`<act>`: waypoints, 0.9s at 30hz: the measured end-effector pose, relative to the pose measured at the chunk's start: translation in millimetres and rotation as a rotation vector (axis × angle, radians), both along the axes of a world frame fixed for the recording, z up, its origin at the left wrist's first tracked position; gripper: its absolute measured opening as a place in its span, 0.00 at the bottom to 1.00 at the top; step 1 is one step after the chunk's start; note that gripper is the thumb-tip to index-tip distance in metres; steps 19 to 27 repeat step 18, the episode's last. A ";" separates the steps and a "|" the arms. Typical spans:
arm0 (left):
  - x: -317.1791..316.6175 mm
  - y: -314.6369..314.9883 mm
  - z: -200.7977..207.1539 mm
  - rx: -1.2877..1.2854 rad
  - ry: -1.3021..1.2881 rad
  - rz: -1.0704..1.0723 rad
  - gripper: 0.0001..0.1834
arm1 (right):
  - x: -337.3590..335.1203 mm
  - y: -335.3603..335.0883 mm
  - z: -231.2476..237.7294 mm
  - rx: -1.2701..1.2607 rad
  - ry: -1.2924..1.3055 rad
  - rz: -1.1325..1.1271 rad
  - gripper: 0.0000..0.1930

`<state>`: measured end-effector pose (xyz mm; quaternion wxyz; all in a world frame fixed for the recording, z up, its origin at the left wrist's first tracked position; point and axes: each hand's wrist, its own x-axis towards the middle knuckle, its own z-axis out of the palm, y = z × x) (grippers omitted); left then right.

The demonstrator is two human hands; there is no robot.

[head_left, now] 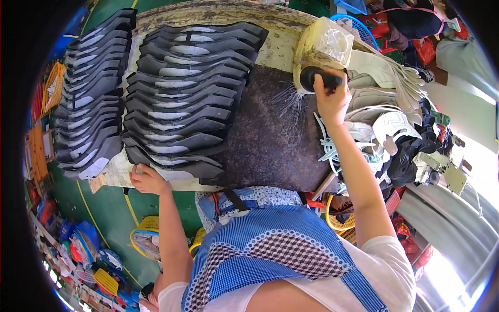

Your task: Applying glue to the edges and surfaces of shoe upper components using a small spreading tool and stacking them.

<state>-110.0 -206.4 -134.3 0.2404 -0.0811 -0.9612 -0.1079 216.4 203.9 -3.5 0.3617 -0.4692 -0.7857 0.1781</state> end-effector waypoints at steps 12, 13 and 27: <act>7.4 7.9 7.5 0.195 -0.135 0.005 0.22 | 3.1 108.8 91.1 -0.497 0.109 -0.105 0.19; 4.2 0.2 3.2 0.248 -0.145 -0.043 0.22 | 10.3 120.3 100.4 -0.624 0.305 -0.095 0.18; -3.3 -33.4 15.0 0.716 -0.254 -0.183 0.29 | 14.5 109.0 130.4 -0.921 0.782 -0.028 0.16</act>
